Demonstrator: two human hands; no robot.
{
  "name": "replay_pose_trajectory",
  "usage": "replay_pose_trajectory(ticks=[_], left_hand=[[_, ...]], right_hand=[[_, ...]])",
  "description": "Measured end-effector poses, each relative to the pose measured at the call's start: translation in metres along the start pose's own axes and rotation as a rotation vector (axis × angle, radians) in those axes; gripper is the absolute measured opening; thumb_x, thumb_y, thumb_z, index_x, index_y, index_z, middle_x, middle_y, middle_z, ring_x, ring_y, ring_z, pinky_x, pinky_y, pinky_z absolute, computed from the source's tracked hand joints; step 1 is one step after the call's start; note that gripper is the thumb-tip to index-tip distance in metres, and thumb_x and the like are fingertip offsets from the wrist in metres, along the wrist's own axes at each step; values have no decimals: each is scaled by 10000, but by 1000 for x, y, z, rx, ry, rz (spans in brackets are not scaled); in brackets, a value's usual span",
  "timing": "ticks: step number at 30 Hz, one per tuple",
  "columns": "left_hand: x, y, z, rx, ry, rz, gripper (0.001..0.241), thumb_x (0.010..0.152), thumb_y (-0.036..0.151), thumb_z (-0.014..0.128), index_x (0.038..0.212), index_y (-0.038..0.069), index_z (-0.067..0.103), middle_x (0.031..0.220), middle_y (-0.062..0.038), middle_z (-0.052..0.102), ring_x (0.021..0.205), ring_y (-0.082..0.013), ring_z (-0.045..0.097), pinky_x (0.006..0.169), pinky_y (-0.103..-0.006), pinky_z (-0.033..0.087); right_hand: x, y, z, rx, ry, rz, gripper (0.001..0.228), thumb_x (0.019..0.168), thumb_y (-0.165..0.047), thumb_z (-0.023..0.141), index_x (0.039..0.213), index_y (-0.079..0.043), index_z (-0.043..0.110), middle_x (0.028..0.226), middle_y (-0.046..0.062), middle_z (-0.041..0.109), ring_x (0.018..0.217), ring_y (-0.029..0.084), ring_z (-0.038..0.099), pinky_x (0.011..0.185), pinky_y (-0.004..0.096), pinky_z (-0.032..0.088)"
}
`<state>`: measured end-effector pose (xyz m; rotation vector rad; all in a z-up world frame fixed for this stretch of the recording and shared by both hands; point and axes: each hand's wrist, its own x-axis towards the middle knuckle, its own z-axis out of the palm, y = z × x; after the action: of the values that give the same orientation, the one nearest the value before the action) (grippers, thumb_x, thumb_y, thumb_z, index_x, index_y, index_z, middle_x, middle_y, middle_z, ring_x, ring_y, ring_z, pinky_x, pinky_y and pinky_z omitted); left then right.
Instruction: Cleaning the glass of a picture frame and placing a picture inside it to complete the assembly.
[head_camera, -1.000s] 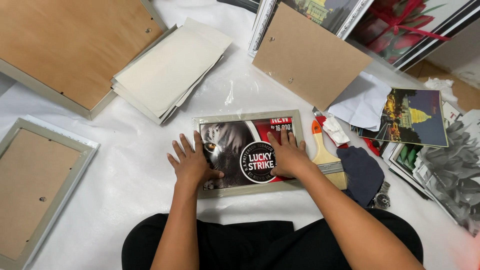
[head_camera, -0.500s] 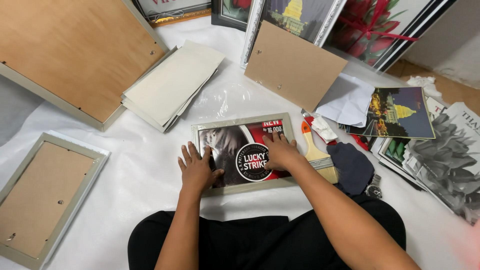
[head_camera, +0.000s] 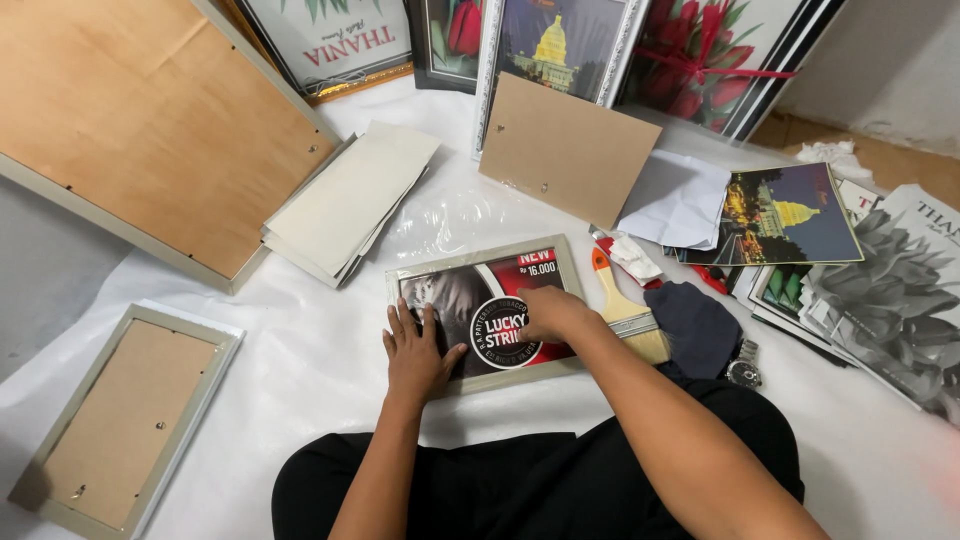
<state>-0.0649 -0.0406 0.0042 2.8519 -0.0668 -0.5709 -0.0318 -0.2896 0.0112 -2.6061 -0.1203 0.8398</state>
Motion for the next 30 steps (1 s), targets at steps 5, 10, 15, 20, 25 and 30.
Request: replay_pose_trajectory(ticks=[5,10,15,20,25,30], left_hand=[[15,-11,26,107,47,106,995,944,730,499,1654,128,149,1702,-258,-5,1581,-424,-42,1268,-579,72],[34,-4,1,154,110,184,991,959,737,448,1646,89,150,1662,-296,158,1550,-434,183,1269,-564,156],[102,-3,-12,169,207,159,987,952,681,502,1644,71,153,1648,-279,231,1439,-441,417,1223,-522,298],[158,32,-33,160,200,187,909,958,562,561,1635,71,206,1654,-262,244,1473,-425,380,1221,-485,322],[203,64,-43,137,206,197,643,1054,378,457,1592,46,334,1650,-258,273,1503,-403,344,1238,-454,286],[245,71,-43,227,168,127,668,1043,268,484,1613,-5,269,1646,-275,269,1497,-429,338,1223,-526,289]], right_hand=[[-1,-2,-6,25,17,-8,766,841,-365,766,1505,-86,505,1365,275,636,1319,433,581,1074,571,478],[-10,-17,-16,72,18,-18,751,843,-360,767,1492,-73,522,1350,267,645,1308,422,591,1056,565,486],[-3,-21,-10,27,-138,-54,687,845,-454,738,1417,-102,595,1312,211,673,1296,388,600,1028,547,516],[25,-19,8,-10,-195,40,667,809,-481,720,1357,-110,646,1262,183,693,1234,379,635,944,601,536],[29,-36,-6,-59,-242,91,642,815,-471,671,1329,-87,643,1222,154,694,1184,361,650,868,615,546],[-12,-49,-40,-23,-148,-27,501,886,-313,660,1300,-33,688,1188,180,726,1174,337,668,894,491,580]])
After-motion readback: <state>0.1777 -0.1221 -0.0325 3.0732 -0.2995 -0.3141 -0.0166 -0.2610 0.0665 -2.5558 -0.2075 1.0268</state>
